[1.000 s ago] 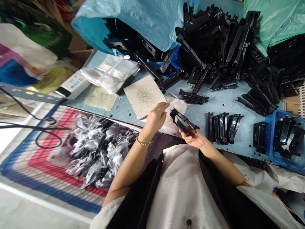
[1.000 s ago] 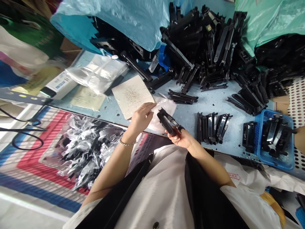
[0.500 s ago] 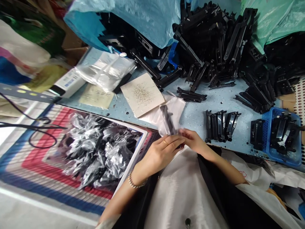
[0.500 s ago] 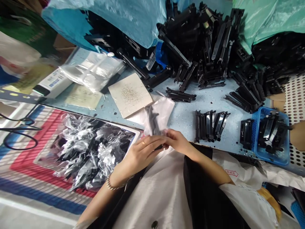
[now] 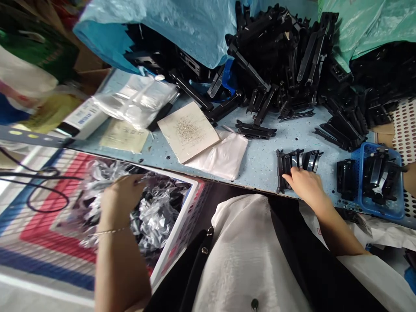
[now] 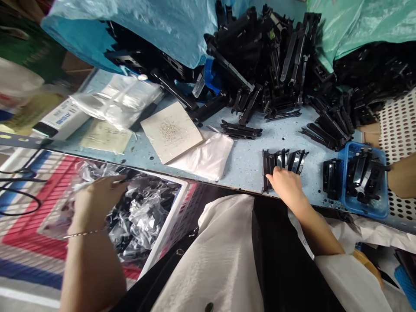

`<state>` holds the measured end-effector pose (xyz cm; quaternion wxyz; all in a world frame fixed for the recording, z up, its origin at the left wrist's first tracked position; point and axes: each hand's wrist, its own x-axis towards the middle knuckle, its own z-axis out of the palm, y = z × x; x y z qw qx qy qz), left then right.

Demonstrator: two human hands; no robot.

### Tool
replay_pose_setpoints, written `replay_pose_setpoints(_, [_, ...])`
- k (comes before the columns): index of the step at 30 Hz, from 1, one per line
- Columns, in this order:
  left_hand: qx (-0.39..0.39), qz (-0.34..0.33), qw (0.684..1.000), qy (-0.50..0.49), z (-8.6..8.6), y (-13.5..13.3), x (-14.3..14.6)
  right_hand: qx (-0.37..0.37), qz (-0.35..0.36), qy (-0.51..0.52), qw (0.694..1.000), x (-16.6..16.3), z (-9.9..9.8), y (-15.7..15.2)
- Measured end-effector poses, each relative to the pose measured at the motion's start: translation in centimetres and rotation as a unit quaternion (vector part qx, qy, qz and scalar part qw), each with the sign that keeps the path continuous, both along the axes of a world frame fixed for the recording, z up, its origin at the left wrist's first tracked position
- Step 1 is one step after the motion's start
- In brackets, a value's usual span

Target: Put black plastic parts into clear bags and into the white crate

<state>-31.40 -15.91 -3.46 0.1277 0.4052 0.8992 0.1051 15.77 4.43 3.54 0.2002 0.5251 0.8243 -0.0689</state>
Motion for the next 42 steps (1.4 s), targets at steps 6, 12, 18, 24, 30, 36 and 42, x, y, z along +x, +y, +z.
replay_pose_setpoints(6, [0.207,-0.216,0.949,-0.101,1.0,10.8,16.5,0.028,0.023,-0.023,0.999,-1.3,-1.3,-2.0])
replay_pose_setpoints(12, [0.164,-0.164,0.960,-0.157,-1.6,16.0,18.5,-0.055,-0.087,0.089,0.991,0.0,-1.9,-0.1])
replay_pose_setpoints(18, [0.157,-0.064,0.921,-0.351,-1.7,16.0,15.2,-0.301,-0.227,0.509,0.774,-1.2,-3.3,0.6])
replay_pose_setpoints(24, [0.184,-0.159,0.932,-0.269,-2.0,15.3,15.1,-0.574,-0.319,0.583,0.478,-8.1,-6.9,-1.5])
replay_pose_setpoints(30, [0.245,-0.257,0.923,-0.146,-0.6,13.5,14.3,-0.611,-0.425,0.554,0.372,-9.9,-10.0,-2.0])
replay_pose_setpoints(36, [0.305,-0.406,0.845,-0.168,2.4,10.3,18.3,-0.546,-0.380,0.599,0.446,-10.6,-9.6,-1.5])
replay_pose_setpoints(42, [0.313,-0.455,0.812,-0.190,3.5,8.1,22.1,-0.341,-0.250,0.640,0.641,-9.9,-6.9,-2.3])
